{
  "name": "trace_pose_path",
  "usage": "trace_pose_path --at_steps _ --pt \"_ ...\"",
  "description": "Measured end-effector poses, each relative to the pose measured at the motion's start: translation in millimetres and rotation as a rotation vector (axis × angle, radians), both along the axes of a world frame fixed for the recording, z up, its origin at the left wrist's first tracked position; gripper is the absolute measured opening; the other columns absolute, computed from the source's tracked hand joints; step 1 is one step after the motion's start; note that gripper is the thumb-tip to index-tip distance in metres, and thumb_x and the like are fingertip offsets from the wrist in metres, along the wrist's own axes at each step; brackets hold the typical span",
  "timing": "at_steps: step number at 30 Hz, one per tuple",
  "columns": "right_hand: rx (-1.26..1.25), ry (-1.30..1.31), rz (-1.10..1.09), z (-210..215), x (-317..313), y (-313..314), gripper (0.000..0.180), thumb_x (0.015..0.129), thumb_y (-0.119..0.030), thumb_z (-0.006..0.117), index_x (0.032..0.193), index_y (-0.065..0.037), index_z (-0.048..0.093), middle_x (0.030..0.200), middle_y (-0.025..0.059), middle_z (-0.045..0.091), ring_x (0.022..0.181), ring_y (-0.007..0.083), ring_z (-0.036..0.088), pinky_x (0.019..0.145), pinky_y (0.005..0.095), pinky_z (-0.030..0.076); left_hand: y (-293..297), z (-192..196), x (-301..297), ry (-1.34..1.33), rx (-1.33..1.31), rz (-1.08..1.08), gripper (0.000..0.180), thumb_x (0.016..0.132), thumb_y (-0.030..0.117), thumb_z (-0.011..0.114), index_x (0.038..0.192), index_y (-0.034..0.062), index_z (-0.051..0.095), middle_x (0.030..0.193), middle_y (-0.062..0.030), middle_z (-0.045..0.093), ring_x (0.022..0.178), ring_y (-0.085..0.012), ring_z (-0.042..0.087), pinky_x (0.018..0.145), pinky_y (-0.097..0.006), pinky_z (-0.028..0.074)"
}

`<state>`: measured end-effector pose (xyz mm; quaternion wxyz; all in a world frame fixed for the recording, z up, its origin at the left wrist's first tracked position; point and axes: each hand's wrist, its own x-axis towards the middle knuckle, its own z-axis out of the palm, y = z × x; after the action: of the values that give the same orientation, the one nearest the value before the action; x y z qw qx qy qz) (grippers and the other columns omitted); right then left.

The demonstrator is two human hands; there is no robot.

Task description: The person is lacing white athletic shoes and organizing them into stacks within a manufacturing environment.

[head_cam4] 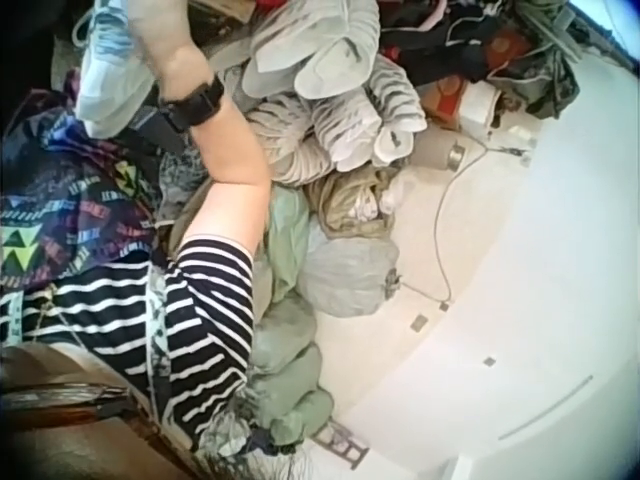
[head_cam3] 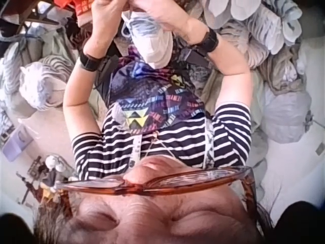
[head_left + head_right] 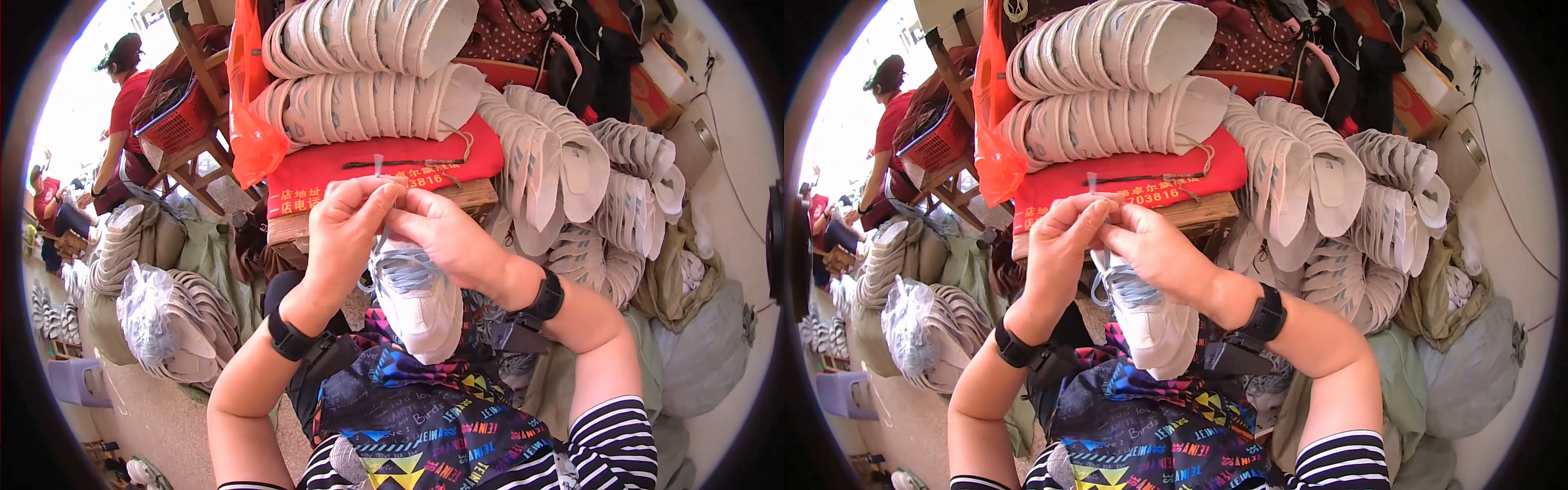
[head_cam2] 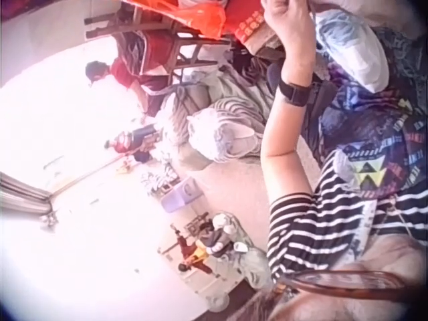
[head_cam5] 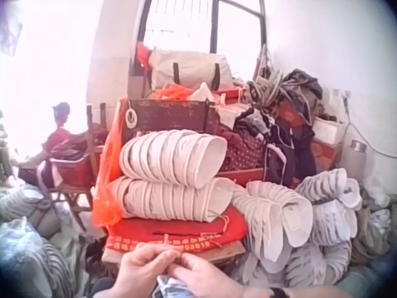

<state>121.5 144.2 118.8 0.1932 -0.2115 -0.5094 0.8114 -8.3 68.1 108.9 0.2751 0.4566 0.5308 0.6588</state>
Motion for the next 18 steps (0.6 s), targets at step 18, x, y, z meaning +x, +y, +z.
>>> trace_pose_path --at_steps 18 --pt "0.663 -0.501 0.057 -47 76 73 0.024 0.095 -0.019 0.051 0.091 -0.002 0.067 0.074 0.0043 0.064 0.067 0.0127 0.058 0.064 0.0302 0.048 -52 -68 -47 -0.369 -0.413 -0.022 0.020 0.099 0.012 0.054 0.116 0.0019 0.055 0.084 -0.0071 0.066 0.056 -0.0033 0.041 0.054 -0.018 0.037"
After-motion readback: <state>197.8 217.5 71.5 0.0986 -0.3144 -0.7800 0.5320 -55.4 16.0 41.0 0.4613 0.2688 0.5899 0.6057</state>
